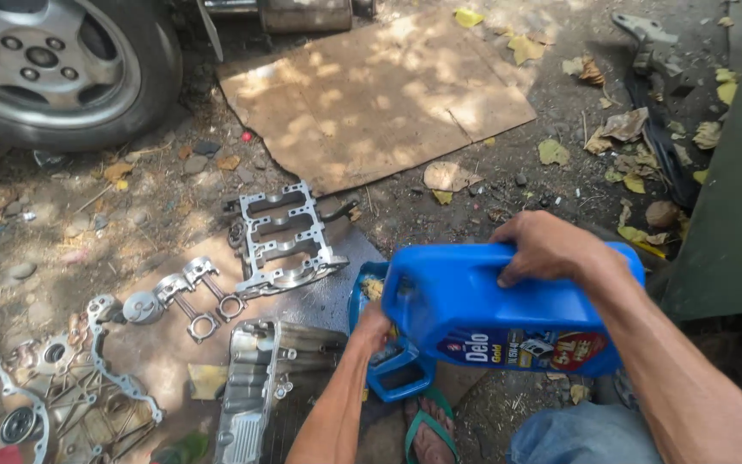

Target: Cleaning and inspecting engine components like an oil pan and pistons using oil and cleaning fluid.

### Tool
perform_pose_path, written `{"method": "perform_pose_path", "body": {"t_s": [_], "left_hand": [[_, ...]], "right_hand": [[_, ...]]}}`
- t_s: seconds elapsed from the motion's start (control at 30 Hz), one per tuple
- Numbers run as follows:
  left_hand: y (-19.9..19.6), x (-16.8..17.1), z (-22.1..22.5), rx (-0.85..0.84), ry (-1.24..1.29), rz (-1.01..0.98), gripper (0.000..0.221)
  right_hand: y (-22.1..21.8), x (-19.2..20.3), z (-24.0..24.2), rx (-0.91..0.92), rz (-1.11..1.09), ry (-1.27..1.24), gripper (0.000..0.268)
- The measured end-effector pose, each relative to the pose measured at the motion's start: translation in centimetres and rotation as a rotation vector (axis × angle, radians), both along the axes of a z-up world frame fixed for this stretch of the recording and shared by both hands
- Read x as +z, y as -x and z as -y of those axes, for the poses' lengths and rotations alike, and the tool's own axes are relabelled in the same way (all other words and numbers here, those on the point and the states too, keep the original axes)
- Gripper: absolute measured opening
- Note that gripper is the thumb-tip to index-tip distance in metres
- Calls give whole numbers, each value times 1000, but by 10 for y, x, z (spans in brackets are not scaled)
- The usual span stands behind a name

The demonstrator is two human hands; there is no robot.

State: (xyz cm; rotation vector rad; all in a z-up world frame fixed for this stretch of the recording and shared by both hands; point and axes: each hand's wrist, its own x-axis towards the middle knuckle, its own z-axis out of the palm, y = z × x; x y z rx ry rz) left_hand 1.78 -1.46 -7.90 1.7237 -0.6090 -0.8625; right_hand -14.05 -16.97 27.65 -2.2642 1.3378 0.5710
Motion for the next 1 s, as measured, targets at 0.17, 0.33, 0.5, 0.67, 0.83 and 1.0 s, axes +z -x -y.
{"method": "perform_pose_path", "body": {"t_s": [0.17,0.33,0.5,0.67,0.83,1.0], "left_hand": [[17,91,-20,118,-133,-729,19],[2,9,-12,129,255,-906,40],[11,55,-20,149,131,-816,36],[2,37,-3,-11,-69,-602,45],[-6,18,-6,-16,289,-953,32],[2,55,-1,-54,-113,-714,55]], "right_hand": [[-19,-33,-6,163,-148,90,57],[-11,-69,16,51,-170,104,59],[-15,-55,8,136,-266,109,58],[-36,-7,-19,69,-208,123,71],[-40,-5,-17,36,-223,132,72],[-48,10,-37,44,-218,135,70]]}}
